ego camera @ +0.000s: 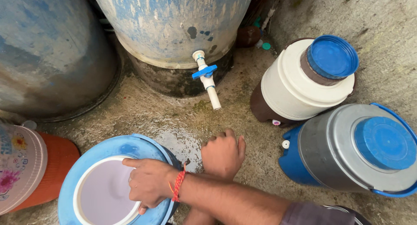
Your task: The person rinses a blue plastic lid under a tap, then places it on a white container. They pick up a blue plastic container, open the tap, and fill the container with water. The person closes the tap and sets the filled container down.
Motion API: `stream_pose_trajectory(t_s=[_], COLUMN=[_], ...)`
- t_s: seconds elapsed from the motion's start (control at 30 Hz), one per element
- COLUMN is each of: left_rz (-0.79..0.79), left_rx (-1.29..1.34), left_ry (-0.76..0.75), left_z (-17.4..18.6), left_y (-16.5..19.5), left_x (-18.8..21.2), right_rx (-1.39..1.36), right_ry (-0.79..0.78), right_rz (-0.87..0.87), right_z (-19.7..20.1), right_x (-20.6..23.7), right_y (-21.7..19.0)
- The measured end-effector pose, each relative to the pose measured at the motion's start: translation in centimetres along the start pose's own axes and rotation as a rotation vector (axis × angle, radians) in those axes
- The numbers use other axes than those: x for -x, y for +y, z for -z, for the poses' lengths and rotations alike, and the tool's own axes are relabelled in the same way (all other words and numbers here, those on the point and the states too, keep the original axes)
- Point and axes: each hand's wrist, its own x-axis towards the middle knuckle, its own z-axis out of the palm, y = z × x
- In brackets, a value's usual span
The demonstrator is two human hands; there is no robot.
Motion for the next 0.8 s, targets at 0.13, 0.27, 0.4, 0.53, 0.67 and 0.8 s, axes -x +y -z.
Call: stream_pose_trajectory(t_s=[0.13, 0.27, 0.4, 0.53, 0.67, 0.8], left_rz=[-0.084, -0.099, -0.115, -0.158, -0.168, -0.179], left_rx=[-0.007, 0.008, 0.033, 0.018, 0.047, 0.060], left_ry=[0.014, 0.075, 0.105, 0.096, 0.141, 0.176], left_z=[-0.8, -1.2, -1.2, -1.2, -1.3, -1.5], left_y=[-0.1, 0.4, 0.6, 0.5, 0.8, 1.5], left_x=[0.8, 0.7, 0.7, 1.2, 1.4, 1.3], right_rx=[-0.041, -0.071, -0.057, -0.101, -0.154, -0.163], right_ry=[0.011, -0.036, -0.063, -0.029, -0.043, -0.012], right_rz=[-0.050, -0.150, -0.233, -0.322, -0.419, -0.538], right_z=[0.3, 0.9, 1.2, 0.8, 0.7, 1.0], right_x=[0.9, 1.9, 2.4, 2.2, 2.3, 3.7], right_y=[-0.2, 0.1, 0.2, 0.0, 0.1, 1.0])
